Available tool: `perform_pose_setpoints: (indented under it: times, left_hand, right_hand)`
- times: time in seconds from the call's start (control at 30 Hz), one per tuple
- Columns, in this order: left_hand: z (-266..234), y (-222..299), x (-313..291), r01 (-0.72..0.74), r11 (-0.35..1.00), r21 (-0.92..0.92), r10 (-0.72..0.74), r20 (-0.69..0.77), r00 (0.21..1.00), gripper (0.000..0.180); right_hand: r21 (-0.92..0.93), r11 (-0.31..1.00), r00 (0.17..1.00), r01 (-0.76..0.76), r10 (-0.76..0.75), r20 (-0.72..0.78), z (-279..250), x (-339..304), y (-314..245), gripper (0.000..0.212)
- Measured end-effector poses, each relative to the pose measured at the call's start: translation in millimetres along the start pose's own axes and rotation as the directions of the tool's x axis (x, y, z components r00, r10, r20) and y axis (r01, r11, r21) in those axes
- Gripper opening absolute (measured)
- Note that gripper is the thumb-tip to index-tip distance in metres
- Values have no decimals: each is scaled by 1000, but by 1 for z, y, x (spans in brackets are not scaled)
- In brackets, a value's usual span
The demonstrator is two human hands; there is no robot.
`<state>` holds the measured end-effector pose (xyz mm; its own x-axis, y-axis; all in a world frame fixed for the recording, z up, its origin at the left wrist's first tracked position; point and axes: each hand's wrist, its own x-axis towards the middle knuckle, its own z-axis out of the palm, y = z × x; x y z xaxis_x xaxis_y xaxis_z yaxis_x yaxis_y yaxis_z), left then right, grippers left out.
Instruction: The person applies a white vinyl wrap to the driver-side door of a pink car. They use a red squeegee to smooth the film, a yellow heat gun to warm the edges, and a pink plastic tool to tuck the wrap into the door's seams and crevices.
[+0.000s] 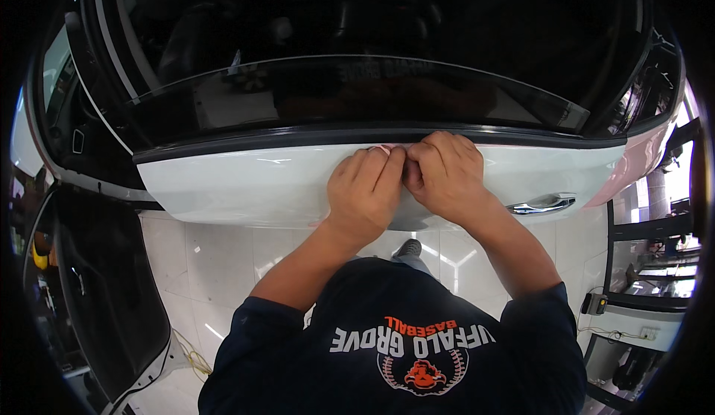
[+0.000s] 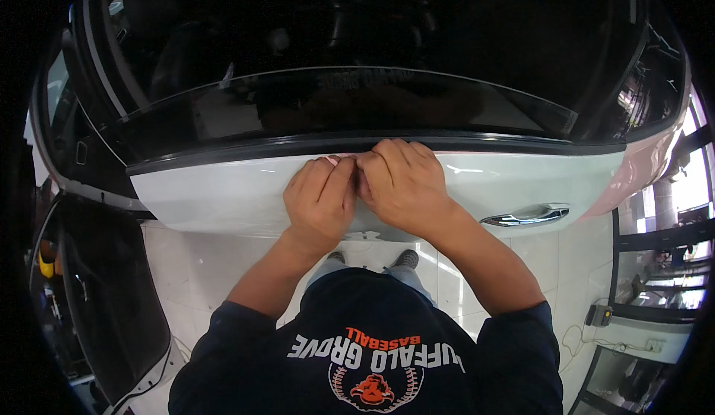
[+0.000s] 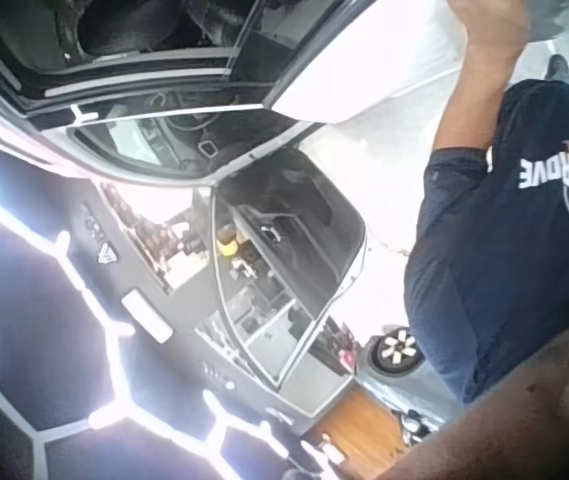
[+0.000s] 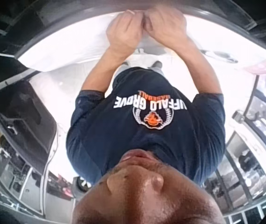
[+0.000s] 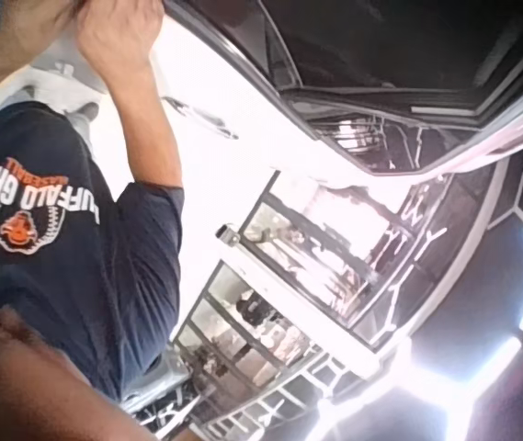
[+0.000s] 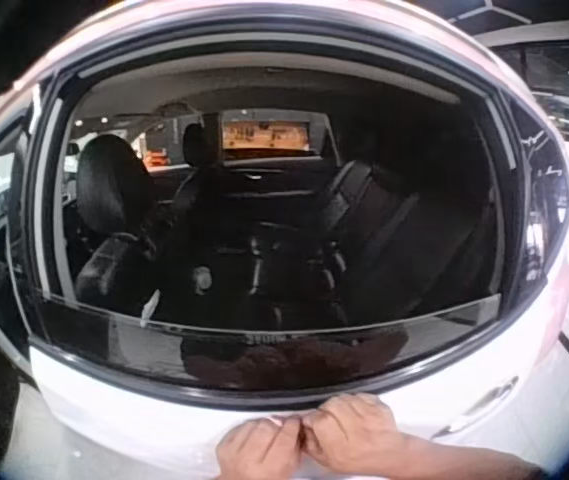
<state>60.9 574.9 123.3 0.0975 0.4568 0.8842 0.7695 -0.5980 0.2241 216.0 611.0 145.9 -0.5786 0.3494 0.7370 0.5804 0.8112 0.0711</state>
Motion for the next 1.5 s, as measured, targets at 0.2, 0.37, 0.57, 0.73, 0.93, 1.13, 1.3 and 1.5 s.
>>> perform_pose_setpoints:
  times: [0.2,0.37,0.57,0.73,0.93,1.13,1.3,1.5]
  left_hand:
    - [6,13,0,10,998,-69,-9,11,1000,25]
    - [13,27,-1,19,998,-59,-18,18,1000,25]
    - [23,46,1,41,999,-33,-41,0,999,25]
    - [35,65,1,41,999,-8,-41,-40,998,24]
    - [50,88,-2,21,993,114,-15,-52,999,29]
    - [71,141,11,8,999,-35,-10,-62,998,21]
    - [61,157,15,129,968,-216,-120,54,991,21]
    - [18,128,-4,523,850,-58,-519,70,852,26]
  right_hand:
    - [44,999,1000,25,-25,14,-14,-6,9,26]
    - [86,995,999,55,-54,-9,-24,-14,18,26]
    - [131,987,995,97,-95,-21,-36,-21,32,25]
    - [186,975,992,126,-122,-29,-46,-32,45,25]
    - [241,960,990,139,-140,-13,-59,-46,61,27]
    - [285,953,988,99,-129,90,-117,-74,92,28]
    - [485,870,983,-88,-4,185,-140,-94,94,28]
    - [752,542,926,-375,259,275,-119,-105,64,20]
